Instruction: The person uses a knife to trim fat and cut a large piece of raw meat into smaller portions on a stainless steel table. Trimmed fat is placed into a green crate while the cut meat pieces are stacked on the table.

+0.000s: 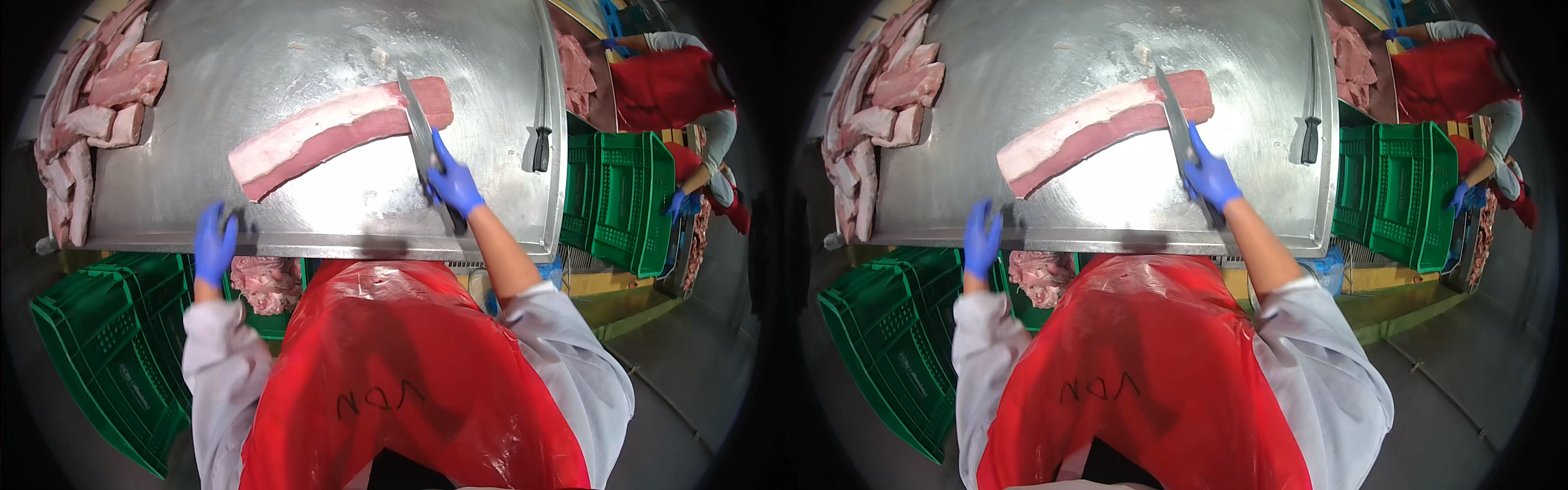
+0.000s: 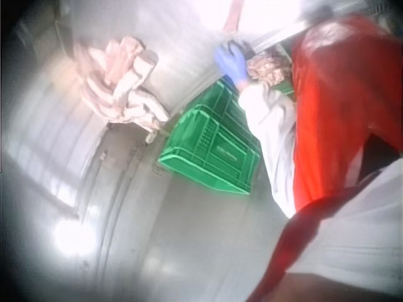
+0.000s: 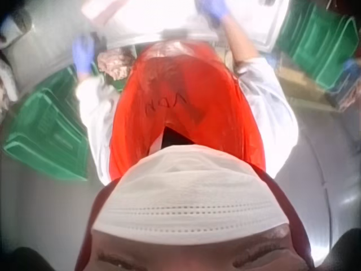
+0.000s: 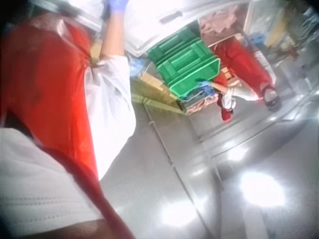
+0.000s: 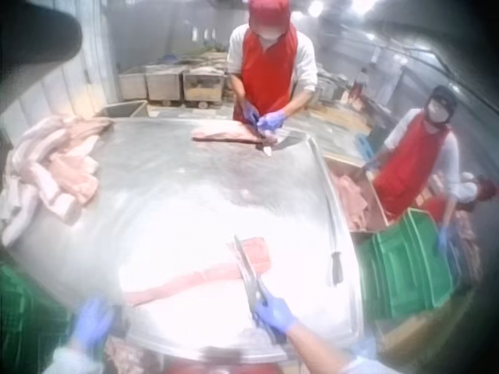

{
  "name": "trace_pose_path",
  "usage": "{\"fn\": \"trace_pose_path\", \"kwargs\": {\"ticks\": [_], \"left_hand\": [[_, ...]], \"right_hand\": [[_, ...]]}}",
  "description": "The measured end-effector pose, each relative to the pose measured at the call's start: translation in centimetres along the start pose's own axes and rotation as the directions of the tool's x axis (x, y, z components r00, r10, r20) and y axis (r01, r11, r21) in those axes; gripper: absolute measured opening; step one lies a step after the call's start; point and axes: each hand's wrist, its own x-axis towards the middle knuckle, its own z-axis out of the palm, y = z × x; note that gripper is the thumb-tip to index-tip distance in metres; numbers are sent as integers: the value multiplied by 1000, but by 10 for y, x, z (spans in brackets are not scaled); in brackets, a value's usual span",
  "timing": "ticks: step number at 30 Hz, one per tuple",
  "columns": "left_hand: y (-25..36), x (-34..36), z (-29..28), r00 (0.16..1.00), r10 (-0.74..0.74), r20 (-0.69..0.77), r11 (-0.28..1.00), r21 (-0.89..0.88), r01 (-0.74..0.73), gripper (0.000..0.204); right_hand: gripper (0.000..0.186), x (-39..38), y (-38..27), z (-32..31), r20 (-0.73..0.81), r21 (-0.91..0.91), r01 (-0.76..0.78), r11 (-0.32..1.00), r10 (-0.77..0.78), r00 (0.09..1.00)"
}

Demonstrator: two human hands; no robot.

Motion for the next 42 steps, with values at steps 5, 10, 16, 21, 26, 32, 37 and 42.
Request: {"fn": "trace_pose_path", "kwargs": {"ticks": [5,10,16,21,26,32,37,42], "left_hand": [[29,143,74,987,138,-85,987,96,-129,40],[35,150,87,994,102,44,980,165,-108,36],[41,139,92,980,180,80,968,164,-191,37],[65,123,83,932,-115,345,945,326,-4,35],[220,168,111,971,227,70,974,-23,-225,42],[236,214,170,981,-16,195,1000,10,14,37],[198,229,172,963,-113,244,959,-226,170,30],[198,230,174,944,-130,304,944,-253,212,19]], "right_hand": [[80,36,-41,10,-11,253,-60,966,65,998],[81,-18,0,43,44,307,-100,947,90,995],[80,42,-38,29,40,395,-70,916,59,997],[84,-96,30,14,393,366,-203,908,47,918],[81,-44,54,-43,-142,487,164,858,-107,984],[82,30,23,-29,-212,581,160,798,-42,976],[81,67,-18,13,-23,525,125,842,-133,991],[76,54,-23,14,275,262,45,964,-119,954]]}}
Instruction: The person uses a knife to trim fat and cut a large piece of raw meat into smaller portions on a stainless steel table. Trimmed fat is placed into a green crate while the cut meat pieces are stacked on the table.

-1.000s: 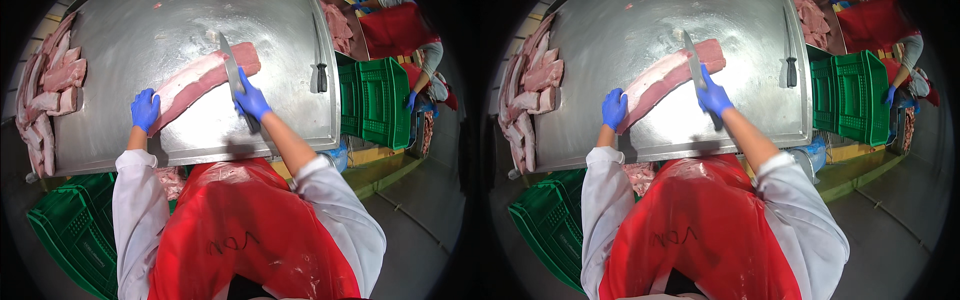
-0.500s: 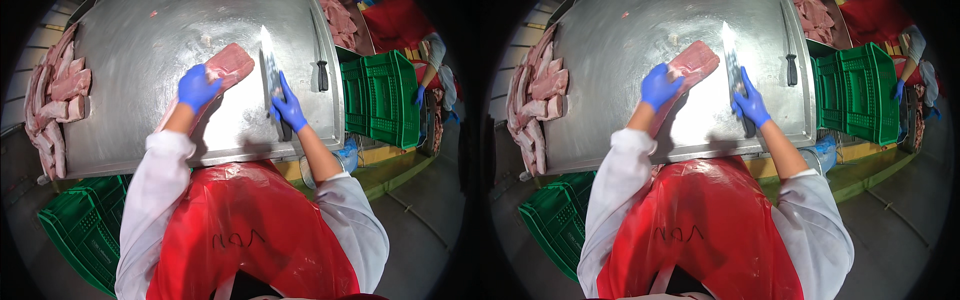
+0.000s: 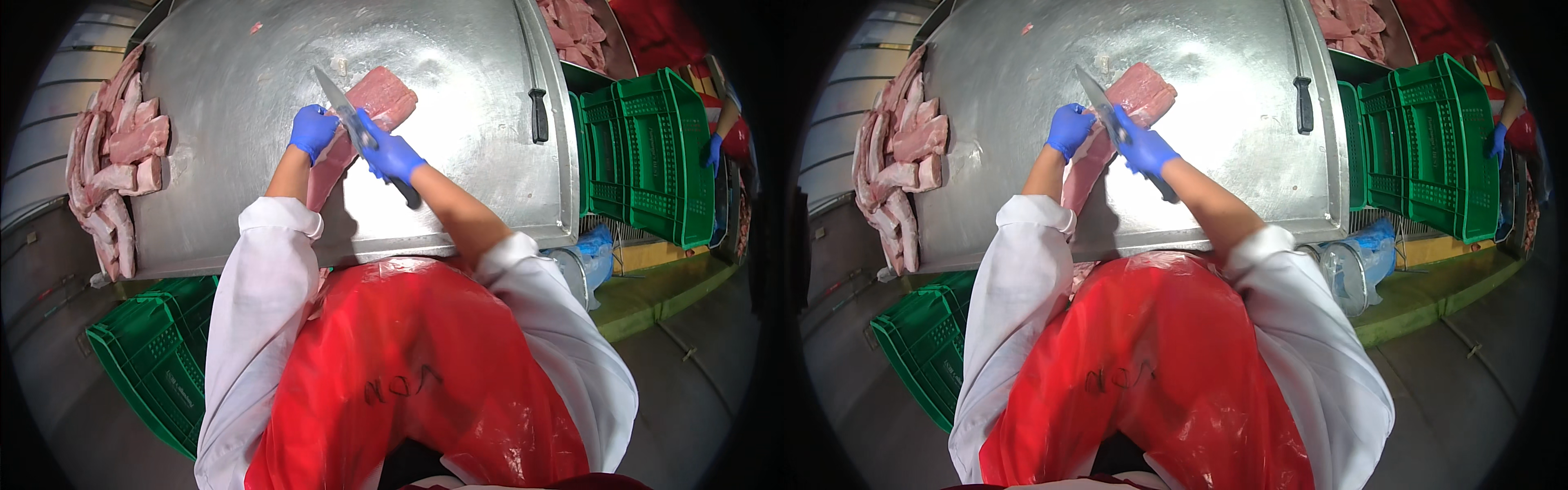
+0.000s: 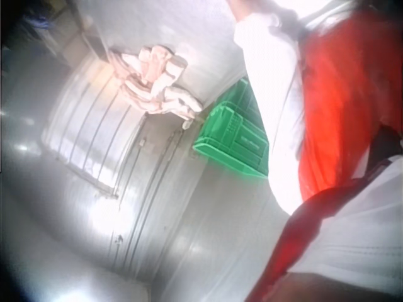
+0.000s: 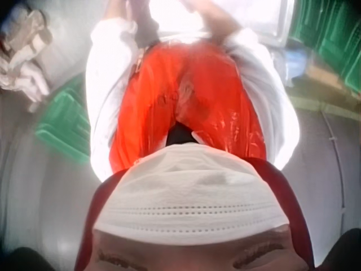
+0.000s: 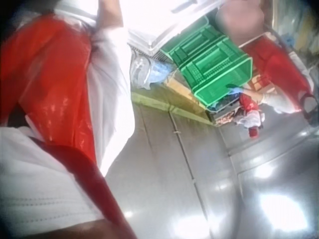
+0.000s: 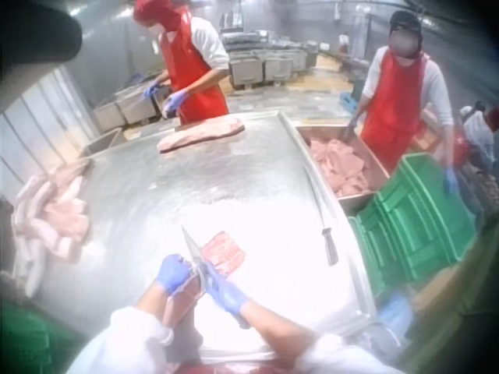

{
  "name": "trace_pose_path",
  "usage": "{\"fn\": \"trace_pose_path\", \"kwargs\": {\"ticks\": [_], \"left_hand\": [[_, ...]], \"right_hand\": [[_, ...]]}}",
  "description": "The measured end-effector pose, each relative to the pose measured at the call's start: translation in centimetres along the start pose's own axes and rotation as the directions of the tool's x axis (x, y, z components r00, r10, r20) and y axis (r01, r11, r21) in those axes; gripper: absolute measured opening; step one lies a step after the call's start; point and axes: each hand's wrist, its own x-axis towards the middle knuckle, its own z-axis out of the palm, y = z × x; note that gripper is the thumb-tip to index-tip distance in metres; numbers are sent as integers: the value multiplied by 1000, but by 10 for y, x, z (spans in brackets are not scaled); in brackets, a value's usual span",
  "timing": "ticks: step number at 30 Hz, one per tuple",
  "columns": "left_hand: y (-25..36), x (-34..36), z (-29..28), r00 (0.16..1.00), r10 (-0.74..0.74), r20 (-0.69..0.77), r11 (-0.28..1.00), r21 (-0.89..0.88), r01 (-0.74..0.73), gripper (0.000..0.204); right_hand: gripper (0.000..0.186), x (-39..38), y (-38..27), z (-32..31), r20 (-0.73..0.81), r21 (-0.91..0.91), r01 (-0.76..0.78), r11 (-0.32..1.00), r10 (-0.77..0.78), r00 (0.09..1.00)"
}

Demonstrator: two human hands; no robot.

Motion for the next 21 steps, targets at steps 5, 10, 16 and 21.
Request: {"fn": "trace_pose_path", "kwargs": {"ticks": [5,10,16,21], "left_hand": [[15,-7,-17,999,11,35,994,-111,-7,14],[43,-6,-30,993,45,110,998,-45,-40,14],[12,-3,-57,993,-81,86,945,-311,104,14],[43,-7,-59,990,-32,137,943,-325,76,11]], "right_hand": [[75,-44,21,4,128,83,-19,996,8,992],[76,23,-19,5,8,121,33,992,-34,999],[77,-39,31,19,194,62,26,998,-38,980],[79,22,-4,20,119,52,40,998,-46,992]]}}
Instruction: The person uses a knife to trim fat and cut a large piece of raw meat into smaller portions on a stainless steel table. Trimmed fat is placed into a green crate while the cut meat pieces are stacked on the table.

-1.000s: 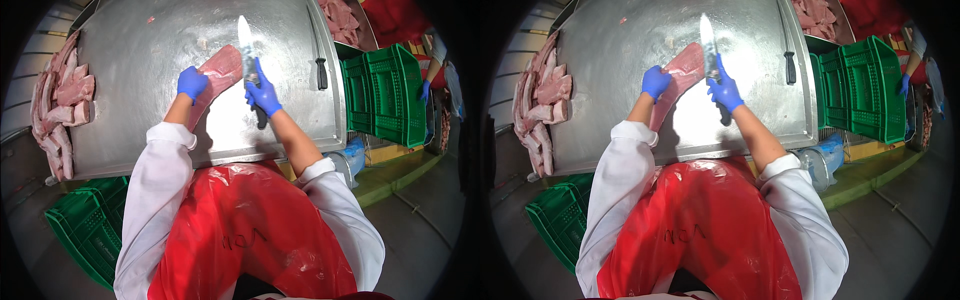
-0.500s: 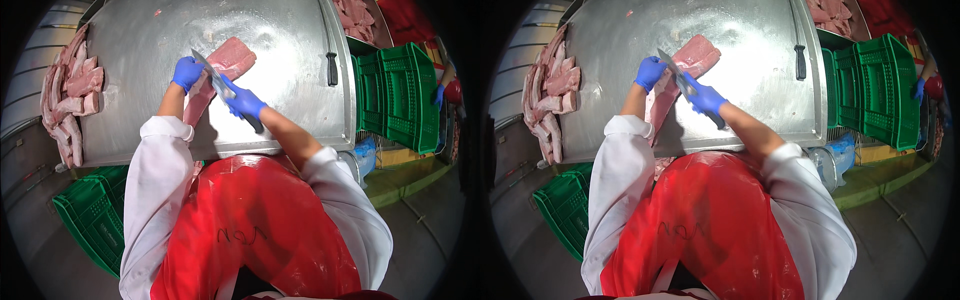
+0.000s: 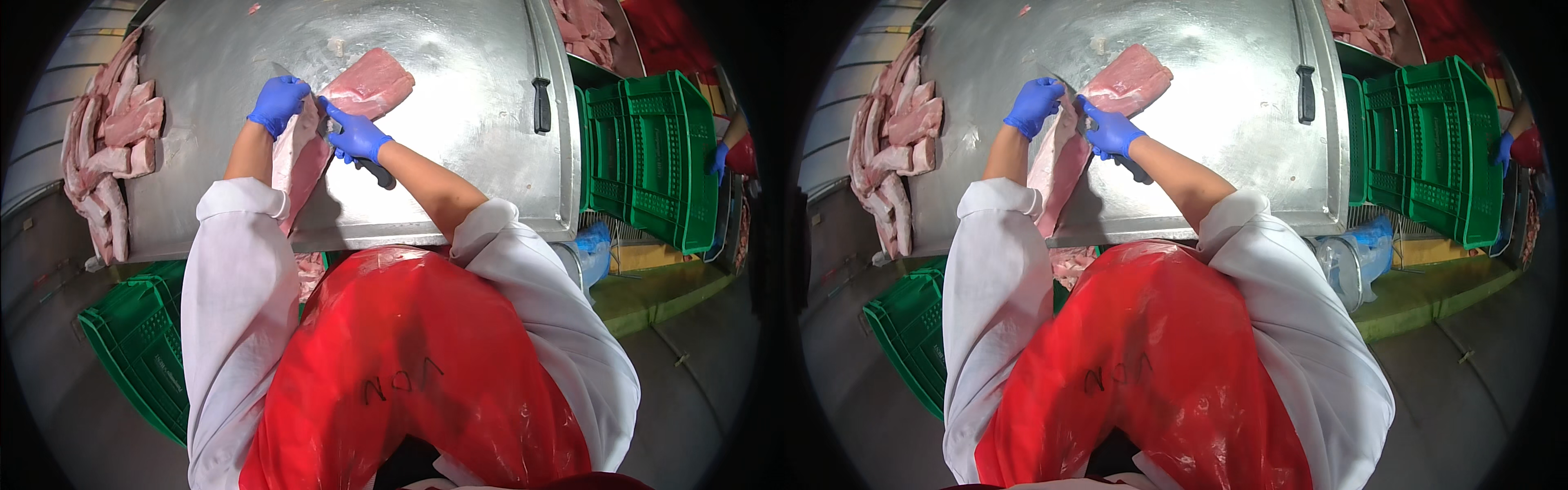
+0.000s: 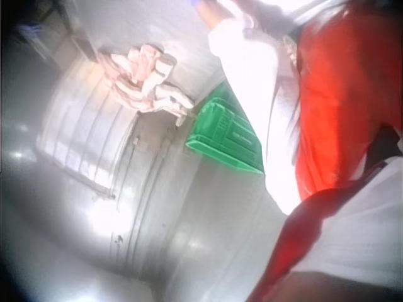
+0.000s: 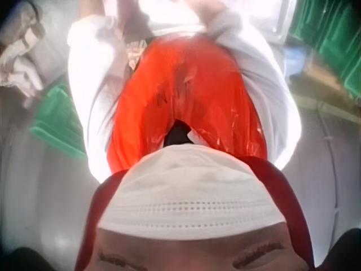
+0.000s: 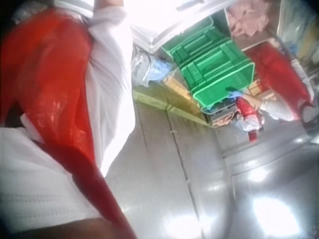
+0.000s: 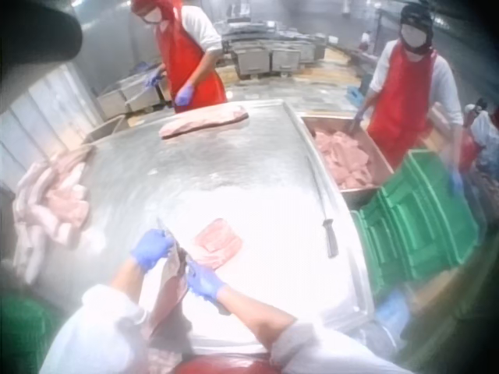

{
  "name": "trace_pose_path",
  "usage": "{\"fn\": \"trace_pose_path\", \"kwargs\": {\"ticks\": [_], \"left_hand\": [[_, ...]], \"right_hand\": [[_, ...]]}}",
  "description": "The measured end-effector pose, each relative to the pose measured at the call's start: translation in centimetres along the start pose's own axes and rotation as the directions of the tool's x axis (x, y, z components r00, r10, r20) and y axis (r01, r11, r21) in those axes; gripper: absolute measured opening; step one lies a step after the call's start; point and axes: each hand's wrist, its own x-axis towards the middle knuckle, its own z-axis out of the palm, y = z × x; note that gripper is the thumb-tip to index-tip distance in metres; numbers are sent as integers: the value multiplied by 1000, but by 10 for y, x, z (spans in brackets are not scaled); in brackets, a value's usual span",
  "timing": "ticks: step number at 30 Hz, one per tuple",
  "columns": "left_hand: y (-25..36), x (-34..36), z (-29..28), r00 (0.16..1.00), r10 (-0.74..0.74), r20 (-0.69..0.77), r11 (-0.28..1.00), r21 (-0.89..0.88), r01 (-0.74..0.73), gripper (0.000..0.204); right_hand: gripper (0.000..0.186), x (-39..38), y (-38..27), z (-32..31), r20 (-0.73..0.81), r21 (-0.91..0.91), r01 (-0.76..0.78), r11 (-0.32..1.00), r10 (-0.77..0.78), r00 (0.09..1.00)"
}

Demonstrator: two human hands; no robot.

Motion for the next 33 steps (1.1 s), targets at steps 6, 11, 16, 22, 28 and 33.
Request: {"fn": "trace_pose_path", "kwargs": {"ticks": [6,11,16,22,28,33], "left_hand": [[-14,-12,-33,996,-81,-37,980,-185,73,12],[14,-27,-25,998,-13,-61,977,-211,0,13],[3,-41,-51,994,-31,-103,964,-265,2,9],[19,-62,-48,991,32,-130,931,-356,-77,10],[10,-87,-76,985,86,-148,852,-502,-150,11],[19,-99,-79,977,175,-119,793,-572,-211,13]], "right_hand": [[78,-68,40,27,139,4,35,999,-35,990],[76,7,-5,26,64,33,-3,999,1,998],[80,-73,31,46,182,36,-20,999,13,983],[78,12,-5,53,154,46,41,998,-47,987],[78,-59,44,68,300,5,9,1000,-10,954],[78,5,4,90,207,67,36,997,-49,977]]}}
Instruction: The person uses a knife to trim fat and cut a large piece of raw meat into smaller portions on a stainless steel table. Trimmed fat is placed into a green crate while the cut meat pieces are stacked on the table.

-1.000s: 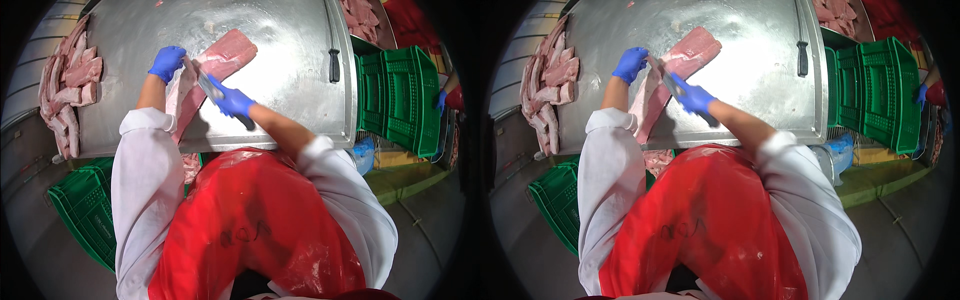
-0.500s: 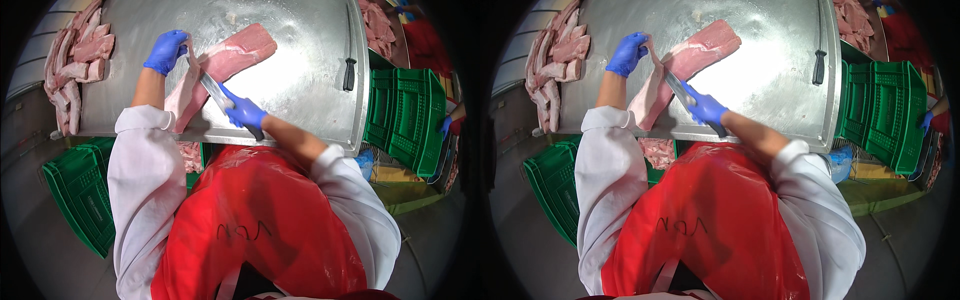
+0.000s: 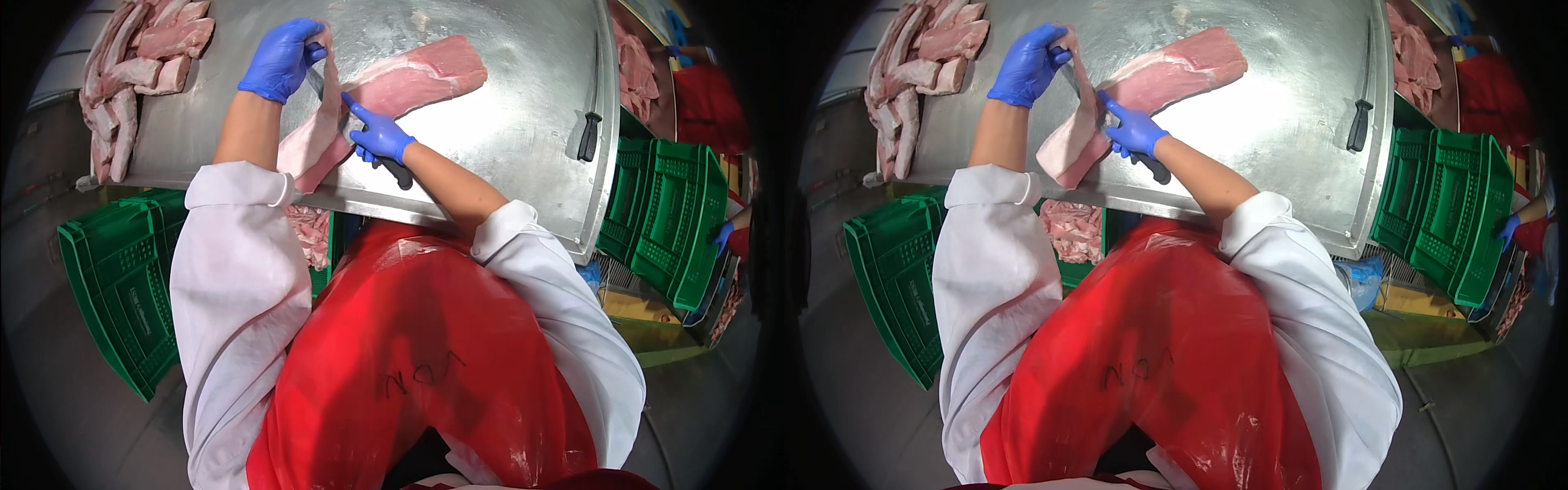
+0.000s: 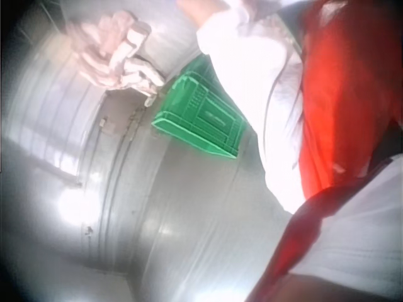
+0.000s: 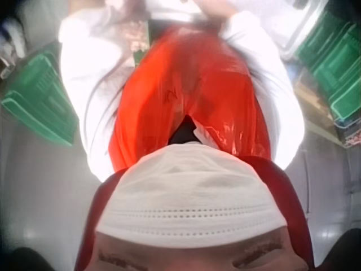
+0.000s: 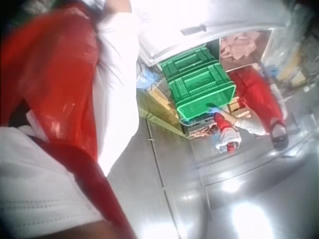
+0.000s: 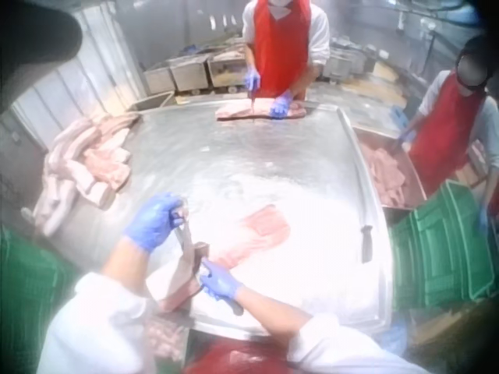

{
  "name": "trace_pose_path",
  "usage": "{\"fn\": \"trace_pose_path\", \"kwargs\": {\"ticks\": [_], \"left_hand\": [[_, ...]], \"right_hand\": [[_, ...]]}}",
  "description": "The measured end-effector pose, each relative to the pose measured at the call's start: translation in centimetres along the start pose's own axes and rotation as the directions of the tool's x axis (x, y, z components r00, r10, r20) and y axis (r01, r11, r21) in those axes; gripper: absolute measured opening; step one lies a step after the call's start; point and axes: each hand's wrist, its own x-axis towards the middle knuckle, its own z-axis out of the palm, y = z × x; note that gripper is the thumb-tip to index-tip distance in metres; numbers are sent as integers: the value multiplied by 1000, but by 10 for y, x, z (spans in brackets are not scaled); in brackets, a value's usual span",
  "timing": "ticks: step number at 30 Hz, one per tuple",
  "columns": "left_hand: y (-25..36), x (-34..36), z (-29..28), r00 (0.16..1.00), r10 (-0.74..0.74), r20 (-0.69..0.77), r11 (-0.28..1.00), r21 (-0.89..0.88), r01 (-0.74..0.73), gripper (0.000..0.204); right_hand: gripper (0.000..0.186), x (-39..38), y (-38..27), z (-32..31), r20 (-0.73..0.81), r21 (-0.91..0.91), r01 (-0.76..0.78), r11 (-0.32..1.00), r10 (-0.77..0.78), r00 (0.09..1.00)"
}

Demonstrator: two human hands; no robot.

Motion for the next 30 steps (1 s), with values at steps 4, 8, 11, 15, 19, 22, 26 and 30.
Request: {"fn": "trace_pose_path", "kwargs": {"ticks": [4,8,11,15,19,22,26,30], "left_hand": [[14,-15,-29,995,16,-96,995,-93,-25,12],[18,-32,-45,992,106,62,980,-178,-94,12],[20,-25,-54,991,118,66,965,-243,-98,10],[27,-33,-109,990,120,71,915,-395,-83,7],[44,-68,-102,986,157,-58,887,-430,-167,6],[67,-97,-63,976,193,-104,927,-306,-216,4],[64,-96,-140,943,313,114,848,-481,-223,11],[81,-135,-138,949,270,-164,841,-440,-316,20]], "right_hand": [[79,-47,28,16,48,-161,-67,985,75,996],[79,-40,21,27,44,-133,-56,990,62,997],[78,2,-3,36,-10,-65,-51,997,50,999],[76,-55,15,50,58,-285,-85,955,106,993],[74,-39,4,58,37,-368,-67,927,87,996],[73,15,-17,74,-8,-335,-6,942,4,1000],[73,-24,4,91,45,-490,-37,871,68,997],[75,-27,-5,102,73,-414,-85,906,127,989]]}}
